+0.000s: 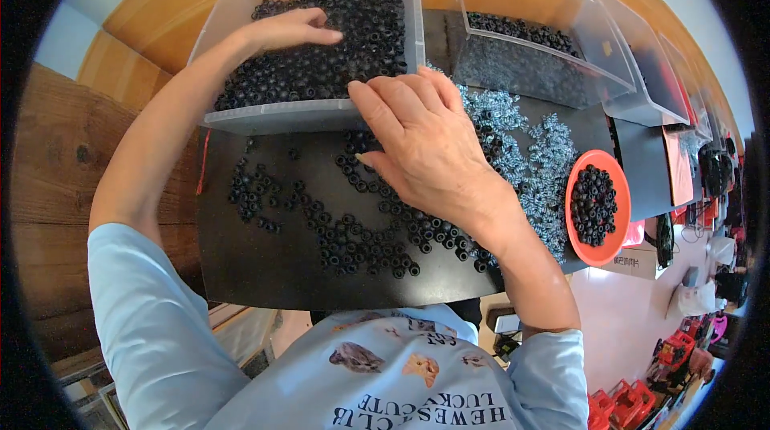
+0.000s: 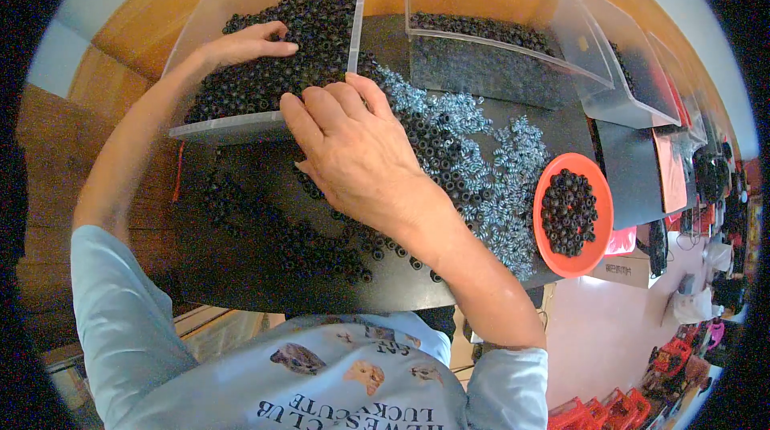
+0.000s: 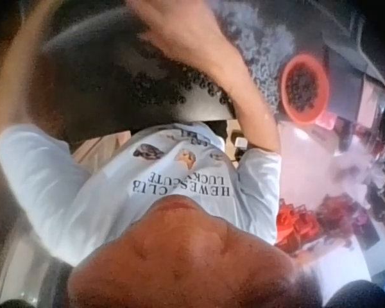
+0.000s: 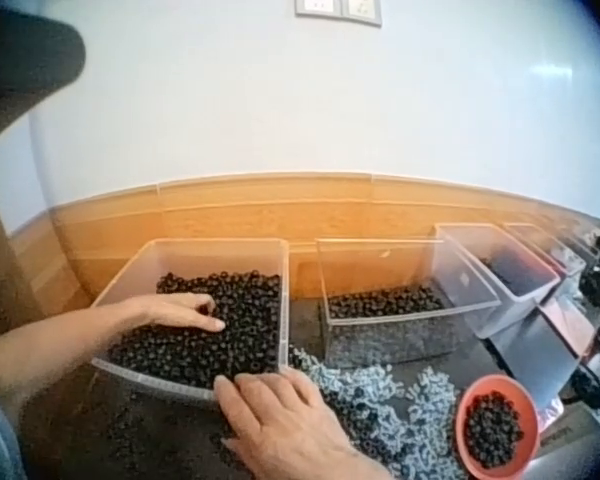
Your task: The person assembles small black components by pressing pieces together by hand, sorts parts on the table, and organizes components using plastic containers.
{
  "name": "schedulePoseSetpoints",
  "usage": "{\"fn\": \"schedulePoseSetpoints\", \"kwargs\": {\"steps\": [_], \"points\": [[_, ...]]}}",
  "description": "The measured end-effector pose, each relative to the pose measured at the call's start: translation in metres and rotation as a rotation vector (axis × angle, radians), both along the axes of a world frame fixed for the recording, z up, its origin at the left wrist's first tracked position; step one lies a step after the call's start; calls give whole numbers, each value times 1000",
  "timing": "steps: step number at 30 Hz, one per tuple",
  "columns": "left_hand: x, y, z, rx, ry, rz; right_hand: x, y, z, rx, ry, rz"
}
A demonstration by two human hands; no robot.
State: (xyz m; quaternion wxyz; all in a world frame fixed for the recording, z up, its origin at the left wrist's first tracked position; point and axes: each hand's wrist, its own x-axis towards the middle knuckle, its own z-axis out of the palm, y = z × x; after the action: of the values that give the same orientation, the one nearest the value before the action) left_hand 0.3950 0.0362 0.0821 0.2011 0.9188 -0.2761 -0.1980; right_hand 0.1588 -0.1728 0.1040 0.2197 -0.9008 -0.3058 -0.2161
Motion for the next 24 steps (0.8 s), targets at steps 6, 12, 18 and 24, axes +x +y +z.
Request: {"fn": "schedulePoseSetpoints", "kwargs": {"steps": [6,12,18,24], "points": [[-29,-16,21,14,231,114,0,1,1,-28,24,-14],[-30,-12,5,-153,406,238,0,4,-2,-12,14,-21],[-29,-8,-3,-183,507,403,3,4,-6,-4,-93,-28],[-19,-6,-26,-271,319,463,2,4,-6,-8,-9,-38]]}}
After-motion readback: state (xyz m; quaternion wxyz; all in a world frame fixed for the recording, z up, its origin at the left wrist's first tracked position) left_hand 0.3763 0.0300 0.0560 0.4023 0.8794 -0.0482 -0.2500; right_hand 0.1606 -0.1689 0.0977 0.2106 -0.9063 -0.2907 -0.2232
